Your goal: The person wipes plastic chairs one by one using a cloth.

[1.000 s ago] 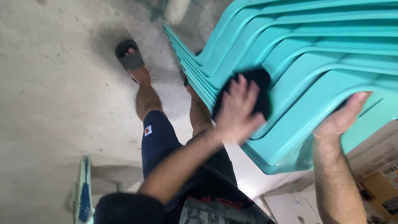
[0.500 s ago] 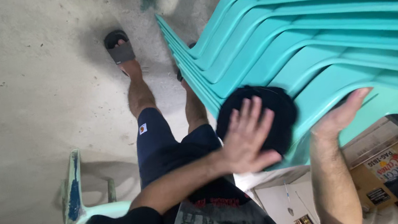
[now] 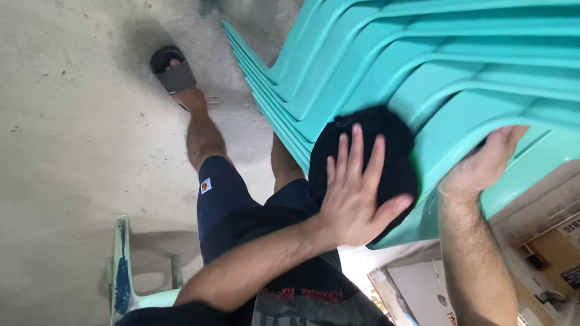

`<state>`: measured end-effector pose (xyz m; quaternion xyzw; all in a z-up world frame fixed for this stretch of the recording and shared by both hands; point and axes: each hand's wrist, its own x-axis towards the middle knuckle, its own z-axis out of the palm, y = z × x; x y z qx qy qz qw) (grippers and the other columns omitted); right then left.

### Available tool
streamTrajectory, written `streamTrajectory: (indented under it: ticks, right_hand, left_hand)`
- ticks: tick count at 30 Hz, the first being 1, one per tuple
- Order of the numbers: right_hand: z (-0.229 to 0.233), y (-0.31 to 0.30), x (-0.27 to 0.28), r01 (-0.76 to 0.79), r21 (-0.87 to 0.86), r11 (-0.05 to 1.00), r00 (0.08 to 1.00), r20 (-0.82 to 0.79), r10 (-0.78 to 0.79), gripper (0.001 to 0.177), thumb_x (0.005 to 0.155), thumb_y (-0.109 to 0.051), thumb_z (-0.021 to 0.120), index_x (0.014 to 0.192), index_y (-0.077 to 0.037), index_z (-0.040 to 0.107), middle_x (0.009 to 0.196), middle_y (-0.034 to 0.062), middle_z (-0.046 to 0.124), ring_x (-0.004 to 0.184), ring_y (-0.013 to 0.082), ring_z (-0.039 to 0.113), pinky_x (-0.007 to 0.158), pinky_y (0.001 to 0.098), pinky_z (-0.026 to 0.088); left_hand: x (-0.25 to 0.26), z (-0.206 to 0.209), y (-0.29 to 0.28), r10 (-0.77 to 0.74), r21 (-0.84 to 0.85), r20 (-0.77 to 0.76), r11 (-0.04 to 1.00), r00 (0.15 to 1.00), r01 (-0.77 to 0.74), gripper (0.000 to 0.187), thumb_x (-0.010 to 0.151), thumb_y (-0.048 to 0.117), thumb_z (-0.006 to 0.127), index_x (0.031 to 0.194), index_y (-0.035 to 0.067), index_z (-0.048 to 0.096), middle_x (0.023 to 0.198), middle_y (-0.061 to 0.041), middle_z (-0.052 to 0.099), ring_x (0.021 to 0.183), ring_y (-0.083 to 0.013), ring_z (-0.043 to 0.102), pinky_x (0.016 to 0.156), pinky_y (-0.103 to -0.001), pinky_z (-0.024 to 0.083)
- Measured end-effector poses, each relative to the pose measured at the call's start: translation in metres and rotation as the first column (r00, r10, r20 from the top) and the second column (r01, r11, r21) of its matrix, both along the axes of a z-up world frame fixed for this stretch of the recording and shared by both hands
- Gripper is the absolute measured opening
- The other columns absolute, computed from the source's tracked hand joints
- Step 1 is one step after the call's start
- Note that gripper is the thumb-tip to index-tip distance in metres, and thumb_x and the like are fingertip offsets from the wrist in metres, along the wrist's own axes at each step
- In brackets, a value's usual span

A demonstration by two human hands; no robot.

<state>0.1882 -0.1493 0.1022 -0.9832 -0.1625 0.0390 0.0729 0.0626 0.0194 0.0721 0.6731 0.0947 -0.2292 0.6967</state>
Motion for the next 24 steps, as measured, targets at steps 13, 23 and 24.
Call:
streamTrajectory:
  ticks: [13, 23, 24]
  right_hand:
    - [-0.006, -0.009, 0.000, 0.115, 0.177, 0.977, 0.991, -0.090, -0.100, 0.048, 0.124, -0.026, 0.029, 0.152, 0.010, 0.043, 0.161, 0.0276, 0.038, 0.152, 0.0426, 0.041, 0.128, 0.0463, 0.031]
    - [-0.008, -0.009, 0.001, 0.330, 0.461, 0.824, 0.939, -0.250, -0.236, 0.053, 0.116, -0.026, 0.030, 0.155, 0.007, 0.043, 0.161, 0.0223, 0.040, 0.153, 0.0341, 0.038, 0.133, 0.0430, 0.027]
    - [-0.012, -0.012, 0.000, 0.372, 0.548, 0.749, 0.925, -0.282, -0.253, 0.052, 0.116, -0.025, 0.032, 0.157, 0.007, 0.039, 0.161, 0.0223, 0.039, 0.152, 0.0346, 0.039, 0.132, 0.0439, 0.027]
  left_hand:
    - [0.016, -0.002, -0.006, 0.026, 0.006, 0.057, 1.000, 0.998, -0.027, 0.108, 0.095, 0.068, 0.054, 0.167, 0.005, 0.004, 0.169, -0.039, -0.002, 0.154, -0.0671, 0.006, 0.107, -0.086, 0.018]
    - [0.049, 0.005, -0.017, 0.103, 0.029, 0.065, 0.994, 0.993, -0.105, 0.105, 0.096, 0.065, 0.056, 0.168, 0.004, 0.009, 0.172, -0.039, 0.002, 0.155, -0.0668, 0.012, 0.106, -0.087, 0.022]
    - [0.035, 0.017, -0.014, 0.105, 0.038, 0.063, 0.994, 0.992, -0.107, 0.105, 0.096, 0.065, 0.056, 0.168, 0.004, 0.009, 0.172, -0.039, 0.002, 0.155, -0.0668, 0.012, 0.106, -0.087, 0.022]
